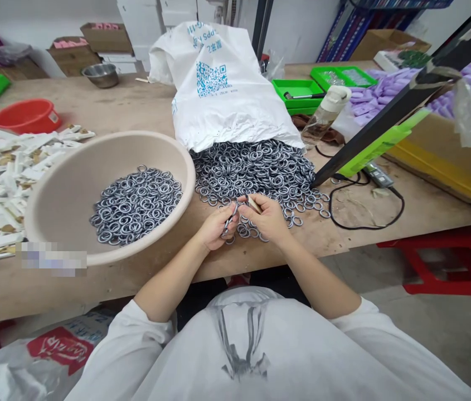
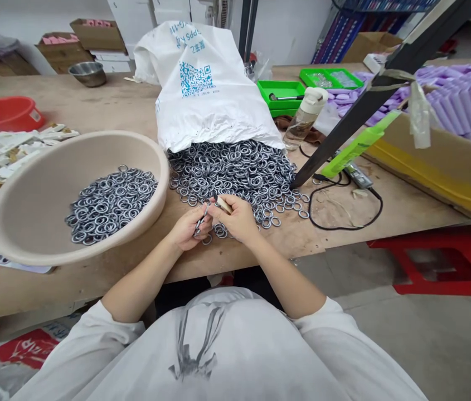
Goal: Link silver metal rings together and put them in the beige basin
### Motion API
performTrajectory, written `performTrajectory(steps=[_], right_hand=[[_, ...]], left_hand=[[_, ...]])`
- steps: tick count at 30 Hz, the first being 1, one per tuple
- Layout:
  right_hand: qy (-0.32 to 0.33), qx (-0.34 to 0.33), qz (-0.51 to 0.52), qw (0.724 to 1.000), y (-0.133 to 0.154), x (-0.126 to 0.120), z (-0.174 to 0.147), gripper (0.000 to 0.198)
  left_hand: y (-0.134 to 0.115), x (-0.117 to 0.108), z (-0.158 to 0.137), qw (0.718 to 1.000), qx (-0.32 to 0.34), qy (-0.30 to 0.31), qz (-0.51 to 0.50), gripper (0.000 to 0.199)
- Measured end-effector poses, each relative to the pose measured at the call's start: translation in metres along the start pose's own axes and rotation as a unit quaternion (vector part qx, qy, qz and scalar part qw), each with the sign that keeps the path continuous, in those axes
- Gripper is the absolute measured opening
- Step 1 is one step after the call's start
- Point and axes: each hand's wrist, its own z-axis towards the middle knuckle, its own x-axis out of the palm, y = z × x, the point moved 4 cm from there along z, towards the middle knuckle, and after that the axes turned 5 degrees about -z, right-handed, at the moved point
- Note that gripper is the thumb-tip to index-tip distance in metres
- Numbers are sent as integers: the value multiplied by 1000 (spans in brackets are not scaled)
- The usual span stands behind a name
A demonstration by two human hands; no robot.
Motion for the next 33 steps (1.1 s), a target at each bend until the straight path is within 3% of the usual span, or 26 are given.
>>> performTrajectory(steps=[6,11,15,19,27,33], right_hand=[[22,-13,-37,999,0,8,4,31],[-16,-44,-106,993,7,-2,3,35],[7,-113,-230,967,15,-2,-9,43],[36,-132,-304,943,15,2,-16,44],[61,-135,-312,938,10,5,-14,49],[49,-84,-247,964,-4,7,0,50]], left_hand=[[3,-2,1,1000,4,-25,-5,39],[1,-1,0,1000,-2,-3,0,45],[0,-2,0,1000,6,-5,-21,45],[1,-3,1,999,15,-17,-33,43],[0,-1,1,1000,11,-6,-26,44],[-1,-7,2,1000,1,-2,-22,43]])
